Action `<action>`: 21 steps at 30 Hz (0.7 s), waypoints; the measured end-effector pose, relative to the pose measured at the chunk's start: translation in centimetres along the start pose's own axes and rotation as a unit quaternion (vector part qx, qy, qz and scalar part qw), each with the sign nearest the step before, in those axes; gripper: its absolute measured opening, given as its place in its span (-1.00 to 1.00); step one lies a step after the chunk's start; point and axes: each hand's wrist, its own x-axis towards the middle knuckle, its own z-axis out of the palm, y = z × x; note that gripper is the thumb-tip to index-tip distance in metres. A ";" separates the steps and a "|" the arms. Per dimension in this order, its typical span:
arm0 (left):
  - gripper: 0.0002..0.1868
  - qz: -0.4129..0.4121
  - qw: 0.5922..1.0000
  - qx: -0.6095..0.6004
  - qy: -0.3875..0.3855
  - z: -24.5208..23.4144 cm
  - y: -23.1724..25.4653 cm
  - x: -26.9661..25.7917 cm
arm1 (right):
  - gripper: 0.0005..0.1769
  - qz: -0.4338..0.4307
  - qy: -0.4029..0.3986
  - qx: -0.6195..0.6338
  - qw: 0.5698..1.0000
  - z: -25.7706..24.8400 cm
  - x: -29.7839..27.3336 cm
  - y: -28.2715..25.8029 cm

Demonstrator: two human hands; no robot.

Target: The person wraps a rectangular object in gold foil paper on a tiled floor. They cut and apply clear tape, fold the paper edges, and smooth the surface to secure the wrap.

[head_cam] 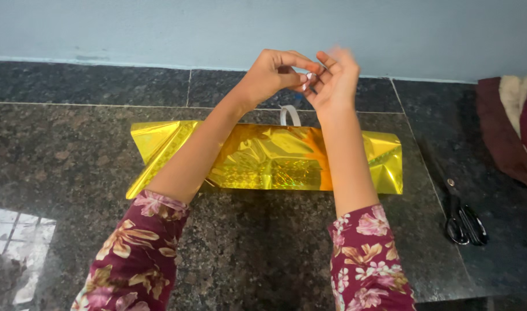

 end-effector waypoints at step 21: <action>-0.73 -0.058 0.997 0.051 0.013 1.9 0.3 -0.8 | -0.41 0.032 0.304 -0.853 0.423 -37.5 -14.8 -10.2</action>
